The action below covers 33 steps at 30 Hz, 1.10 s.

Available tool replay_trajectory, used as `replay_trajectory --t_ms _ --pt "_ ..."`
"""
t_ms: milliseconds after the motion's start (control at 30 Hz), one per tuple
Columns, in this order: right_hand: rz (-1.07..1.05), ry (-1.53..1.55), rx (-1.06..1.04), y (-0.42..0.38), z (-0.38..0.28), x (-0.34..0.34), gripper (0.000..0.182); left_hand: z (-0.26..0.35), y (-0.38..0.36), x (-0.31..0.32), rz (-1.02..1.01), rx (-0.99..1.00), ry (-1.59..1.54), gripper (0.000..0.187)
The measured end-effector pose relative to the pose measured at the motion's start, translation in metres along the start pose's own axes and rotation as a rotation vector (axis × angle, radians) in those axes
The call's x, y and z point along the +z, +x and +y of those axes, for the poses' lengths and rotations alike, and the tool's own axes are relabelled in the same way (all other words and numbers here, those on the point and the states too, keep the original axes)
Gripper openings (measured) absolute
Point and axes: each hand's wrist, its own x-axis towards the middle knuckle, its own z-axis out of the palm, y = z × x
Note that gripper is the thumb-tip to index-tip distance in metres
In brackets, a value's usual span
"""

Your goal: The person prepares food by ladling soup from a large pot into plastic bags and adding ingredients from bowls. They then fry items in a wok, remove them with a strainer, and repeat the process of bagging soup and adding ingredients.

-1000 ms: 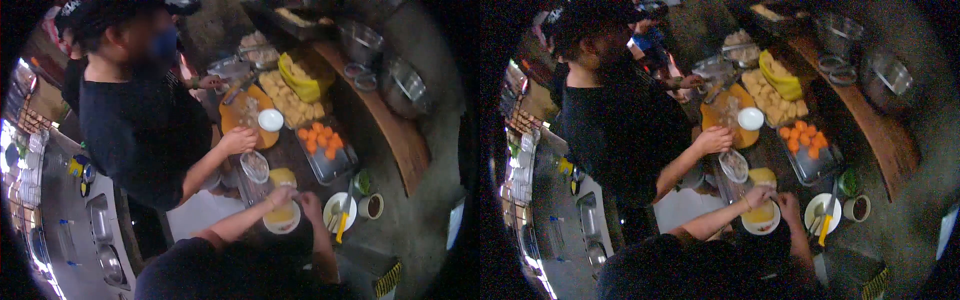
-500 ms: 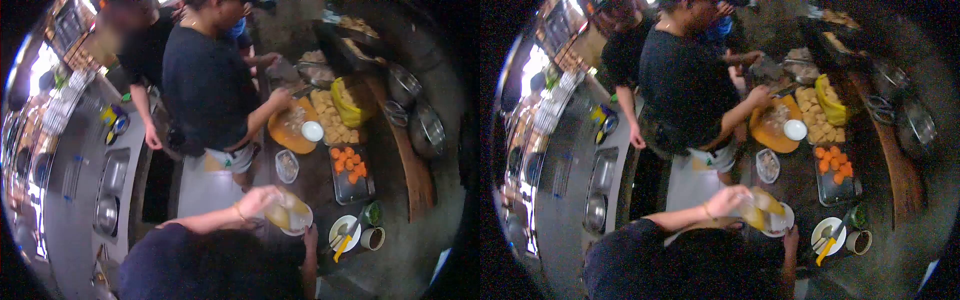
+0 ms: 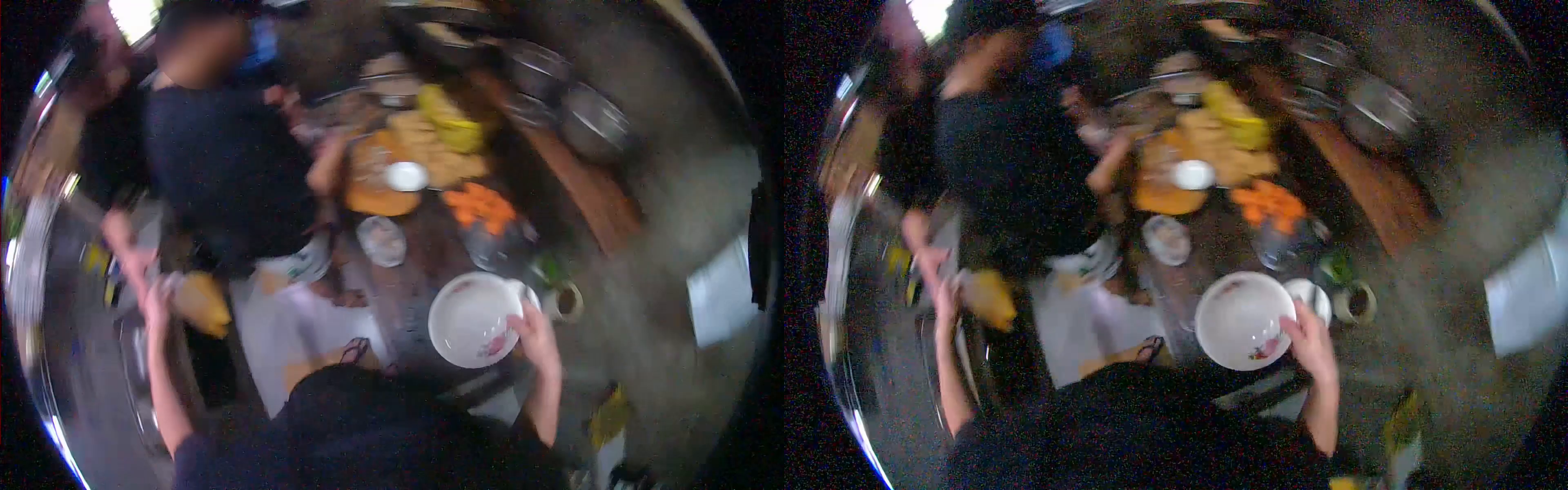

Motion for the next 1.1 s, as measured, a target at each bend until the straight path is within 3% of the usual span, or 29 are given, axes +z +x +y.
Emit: replay_trajectory --t_ms 33,67,133,200,300,400,433,467,567,667,700,733,767,800,867,900,933,1067,1100 --pt "0.128 0.153 -0.048 -0.016 -0.036 -0.021 0.036 0.074 -0.016 0.027 -0.038 -0.09 0.547 0.04" --pt "0.246 0.294 -0.115 -0.03 -0.061 -0.041 0.036 -0.017 0.022 -0.033 0.151 -0.011 0.439 0.036" --pt "0.505 0.151 -0.233 -0.047 -0.091 -0.085 0.039 0.029 0.02 -0.013 0.095 0.24 0.64 0.033" --pt "0.629 0.218 -0.278 -0.052 -0.092 -0.129 0.039 -0.023 0.065 -0.058 0.105 0.142 0.519 0.034" --pt "0.748 0.243 -0.165 -0.031 -0.092 -0.182 0.037 -0.022 0.088 -0.068 0.119 0.077 0.565 0.034" --pt "0.843 0.268 -0.067 0.01 -0.067 -0.205 0.032 -0.113 0.157 -0.11 0.09 0.137 0.177 0.035" --pt "0.865 0.276 -0.053 0.016 -0.059 -0.206 0.031 -0.121 0.17 -0.117 0.079 0.401 0.345 0.039" --pt "0.884 0.281 -0.031 0.027 -0.05 -0.206 0.03 -0.105 0.166 -0.101 0.163 -0.026 -0.028 0.044" --pt "0.89 0.28 0.046 0.049 -0.03 -0.211 0.026 -0.077 0.198 -0.088 0.161 0.325 0.159 0.041" --pt "0.908 0.21 0.092 0.056 -0.023 -0.206 0.03 0.014 0.193 0.031 0.207 0.561 0.347 0.039" --pt "0.967 0.426 -0.041 0.058 -0.034 -0.191 0.03 0.044 0.191 0.082 0.16 0.649 0.345 0.039" --pt "0.973 0.549 0.012 0.058 -0.038 -0.186 0.028 0.067 0.185 0.13 0.092 0.73 0.324 0.039" --pt "0.947 0.681 -0.198 0.076 -0.009 -0.189 0.028 0.085 0.179 0.175 -0.011 0.801 0.292 0.038" --pt "0.865 0.701 -0.134 0.067 -0.006 -0.185 0.033 0.099 0.167 0.22 -0.117 0.87 0.242 0.038" --pt "1.033 0.527 -0.098 0.063 -0.012 -0.16 0.035 0.11 0.142 0.29 -0.369 0.942 0.158 0.037" --pt "1.05 0.481 -0.066 0.024 -0.048 -0.121 0.039 0.111 0.125 0.317 -0.512 0.959 0.118 0.036" --pt "1.313 0.536 -0.161 0.035 -0.021 -0.106 0.04 0.107 0.106 0.342 -0.663 0.968 0.091 0.036" --pt "1.707 -0.13 -0.204 -0.063 0.008 0.089 0.025 0.068 0.026 0.403 -1.271 0.905 0.103 0.034" --pt "1.689 -0.088 0.002 -0.097 0.006 0.156 0.021 0.053 0.008 0.41 -1.413 0.87 0.14 0.034"
